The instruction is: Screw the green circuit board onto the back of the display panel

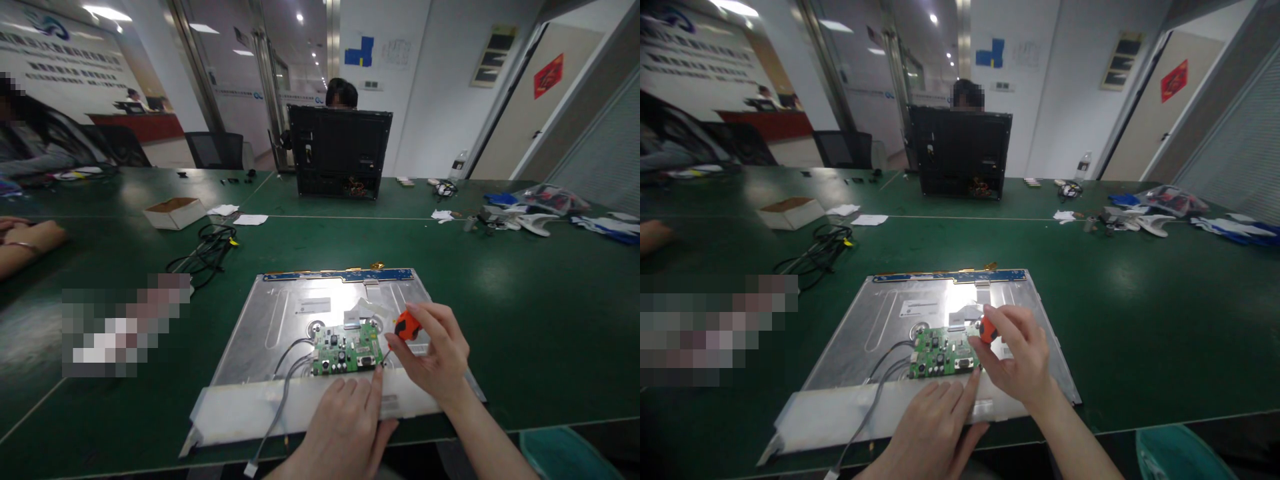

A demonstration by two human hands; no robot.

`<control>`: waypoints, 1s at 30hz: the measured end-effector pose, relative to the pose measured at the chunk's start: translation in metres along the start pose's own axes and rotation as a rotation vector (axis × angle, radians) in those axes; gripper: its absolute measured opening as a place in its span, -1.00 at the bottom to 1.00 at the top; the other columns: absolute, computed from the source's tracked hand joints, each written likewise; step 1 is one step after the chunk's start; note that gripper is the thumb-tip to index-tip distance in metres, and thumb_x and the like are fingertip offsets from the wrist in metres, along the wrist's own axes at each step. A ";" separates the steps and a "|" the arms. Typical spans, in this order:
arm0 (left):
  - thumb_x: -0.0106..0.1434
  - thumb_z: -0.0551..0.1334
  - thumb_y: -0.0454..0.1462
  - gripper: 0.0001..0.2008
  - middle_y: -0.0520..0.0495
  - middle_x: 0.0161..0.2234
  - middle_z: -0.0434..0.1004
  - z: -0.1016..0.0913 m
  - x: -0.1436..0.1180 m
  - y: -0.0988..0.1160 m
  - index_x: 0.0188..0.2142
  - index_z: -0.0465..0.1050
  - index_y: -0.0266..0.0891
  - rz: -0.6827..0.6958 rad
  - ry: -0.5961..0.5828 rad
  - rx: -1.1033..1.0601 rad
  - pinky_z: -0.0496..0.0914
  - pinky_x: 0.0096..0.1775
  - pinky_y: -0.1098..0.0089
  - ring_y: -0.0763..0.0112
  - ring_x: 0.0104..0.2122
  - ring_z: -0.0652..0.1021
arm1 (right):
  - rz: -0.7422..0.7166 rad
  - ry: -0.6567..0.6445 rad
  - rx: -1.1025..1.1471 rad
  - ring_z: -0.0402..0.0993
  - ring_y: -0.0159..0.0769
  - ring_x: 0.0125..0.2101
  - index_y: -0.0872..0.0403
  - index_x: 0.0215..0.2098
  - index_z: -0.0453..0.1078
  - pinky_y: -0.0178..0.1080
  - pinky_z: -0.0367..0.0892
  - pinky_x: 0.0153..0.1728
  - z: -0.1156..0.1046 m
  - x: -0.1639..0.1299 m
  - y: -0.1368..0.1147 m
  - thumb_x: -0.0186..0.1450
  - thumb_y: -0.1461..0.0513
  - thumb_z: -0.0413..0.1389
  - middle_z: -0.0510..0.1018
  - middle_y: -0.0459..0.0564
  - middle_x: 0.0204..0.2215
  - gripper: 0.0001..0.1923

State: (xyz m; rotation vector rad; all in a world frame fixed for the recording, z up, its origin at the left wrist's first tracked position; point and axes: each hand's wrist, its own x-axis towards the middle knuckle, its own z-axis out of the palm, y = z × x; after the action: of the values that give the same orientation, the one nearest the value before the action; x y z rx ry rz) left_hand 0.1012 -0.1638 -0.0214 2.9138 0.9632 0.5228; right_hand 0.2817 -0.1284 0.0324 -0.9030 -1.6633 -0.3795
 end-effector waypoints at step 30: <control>0.38 0.12 -0.22 -0.68 -0.17 -0.31 0.51 -0.034 0.001 -0.005 0.06 0.32 -0.33 -0.002 0.131 -0.158 0.46 -0.31 0.20 0.16 -0.34 0.52 | 0.035 -0.059 0.032 0.43 -0.35 -0.59 0.05 0.27 0.17 -0.32 0.40 -0.62 0.002 -0.003 0.002 0.32 0.30 0.09 0.57 -0.05 -0.41 -0.45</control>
State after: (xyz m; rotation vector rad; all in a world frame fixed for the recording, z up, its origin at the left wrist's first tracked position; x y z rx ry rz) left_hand 0.0877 -0.1618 0.0101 2.7674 0.8924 0.7612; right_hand 0.2817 -0.1273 0.0287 -0.9255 -1.7006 -0.3042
